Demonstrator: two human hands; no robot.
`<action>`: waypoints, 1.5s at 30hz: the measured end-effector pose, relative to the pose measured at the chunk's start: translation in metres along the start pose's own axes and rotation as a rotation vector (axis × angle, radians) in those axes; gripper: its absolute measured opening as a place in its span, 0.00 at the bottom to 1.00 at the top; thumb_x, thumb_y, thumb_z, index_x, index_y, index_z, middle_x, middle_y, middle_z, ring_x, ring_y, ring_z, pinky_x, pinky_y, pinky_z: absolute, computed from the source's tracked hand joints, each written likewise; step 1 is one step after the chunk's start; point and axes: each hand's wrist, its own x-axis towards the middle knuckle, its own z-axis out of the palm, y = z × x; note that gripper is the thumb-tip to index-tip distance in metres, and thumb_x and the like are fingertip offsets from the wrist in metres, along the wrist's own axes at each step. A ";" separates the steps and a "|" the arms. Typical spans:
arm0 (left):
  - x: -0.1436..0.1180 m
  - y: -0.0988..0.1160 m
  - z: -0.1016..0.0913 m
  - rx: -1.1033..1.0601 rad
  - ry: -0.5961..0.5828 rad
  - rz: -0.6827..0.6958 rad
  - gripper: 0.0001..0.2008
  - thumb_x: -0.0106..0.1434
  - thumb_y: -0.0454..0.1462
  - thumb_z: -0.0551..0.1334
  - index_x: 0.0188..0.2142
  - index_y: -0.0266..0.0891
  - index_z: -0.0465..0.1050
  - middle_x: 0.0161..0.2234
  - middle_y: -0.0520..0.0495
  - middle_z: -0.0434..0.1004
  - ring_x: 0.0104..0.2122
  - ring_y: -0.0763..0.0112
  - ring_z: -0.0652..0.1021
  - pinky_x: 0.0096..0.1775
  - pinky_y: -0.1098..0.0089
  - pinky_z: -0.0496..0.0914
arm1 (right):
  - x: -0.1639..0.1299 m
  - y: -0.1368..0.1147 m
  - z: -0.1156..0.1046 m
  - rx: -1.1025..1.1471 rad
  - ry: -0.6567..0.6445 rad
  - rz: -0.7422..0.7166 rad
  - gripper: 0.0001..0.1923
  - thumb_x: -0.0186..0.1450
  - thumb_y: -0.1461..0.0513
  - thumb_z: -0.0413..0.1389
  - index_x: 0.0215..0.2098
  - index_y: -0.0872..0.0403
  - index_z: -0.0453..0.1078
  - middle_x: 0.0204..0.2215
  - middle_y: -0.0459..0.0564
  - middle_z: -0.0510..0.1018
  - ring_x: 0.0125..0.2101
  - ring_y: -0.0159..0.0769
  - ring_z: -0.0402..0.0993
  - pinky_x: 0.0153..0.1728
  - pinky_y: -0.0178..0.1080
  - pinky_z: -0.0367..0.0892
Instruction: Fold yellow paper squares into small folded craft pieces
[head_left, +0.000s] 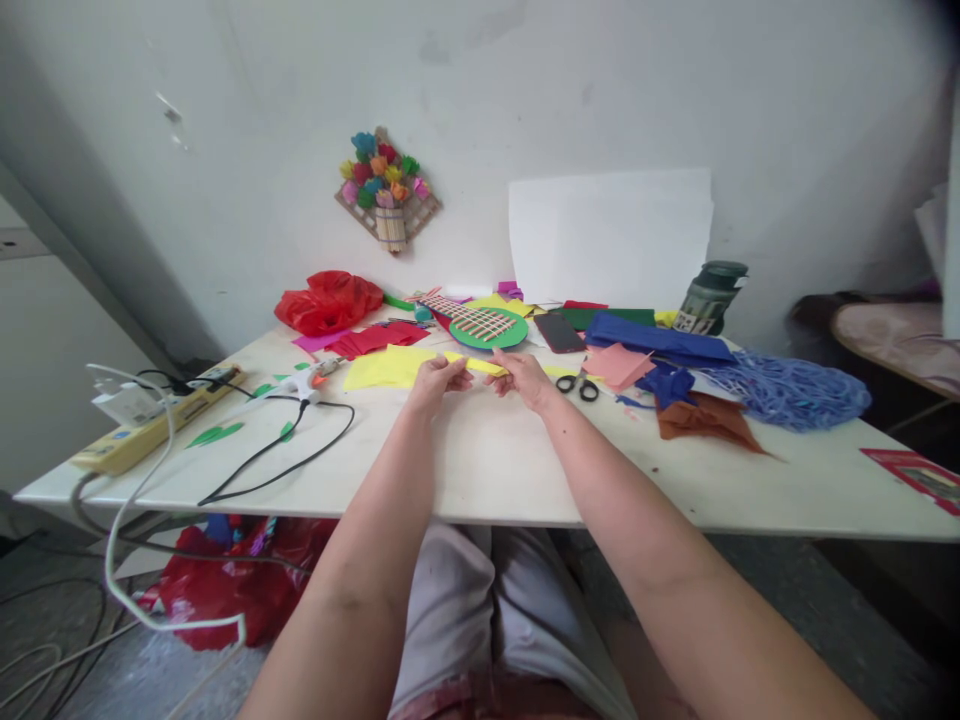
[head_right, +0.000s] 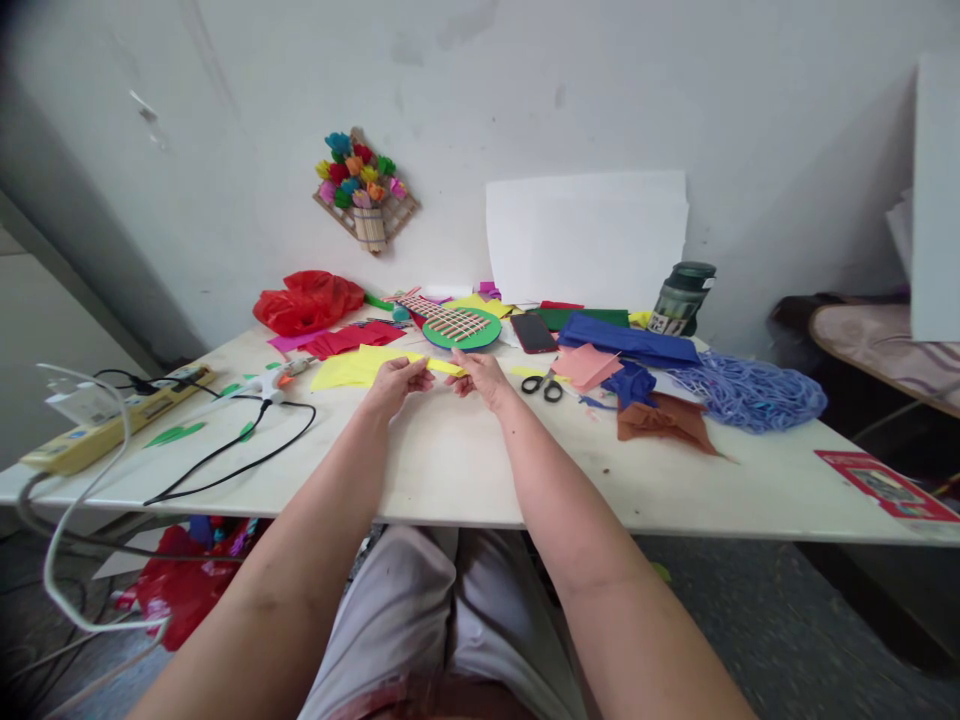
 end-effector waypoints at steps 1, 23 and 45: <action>0.000 0.000 0.000 0.002 0.002 -0.003 0.17 0.46 0.45 0.63 0.24 0.32 0.66 0.22 0.44 0.74 0.19 0.74 0.72 0.25 0.72 0.67 | 0.000 0.000 -0.001 -0.020 -0.007 0.020 0.20 0.54 0.50 0.53 0.30 0.60 0.66 0.17 0.52 0.74 0.12 0.27 0.65 0.12 0.30 0.61; 0.000 0.002 0.002 0.013 0.064 0.012 0.14 0.46 0.42 0.64 0.22 0.33 0.64 0.21 0.43 0.74 0.19 0.72 0.73 0.24 0.72 0.68 | 0.001 0.002 0.004 -0.185 0.017 0.022 0.11 0.52 0.58 0.57 0.20 0.58 0.64 0.10 0.44 0.69 0.07 0.24 0.59 0.08 0.28 0.56; 0.006 -0.005 0.000 -0.053 0.067 0.001 0.14 0.46 0.43 0.63 0.22 0.34 0.64 0.18 0.49 0.70 0.17 0.77 0.70 0.24 0.74 0.65 | 0.002 0.008 0.001 -0.183 -0.140 -0.045 0.12 0.50 0.56 0.57 0.20 0.59 0.65 0.09 0.44 0.69 0.09 0.24 0.59 0.10 0.28 0.56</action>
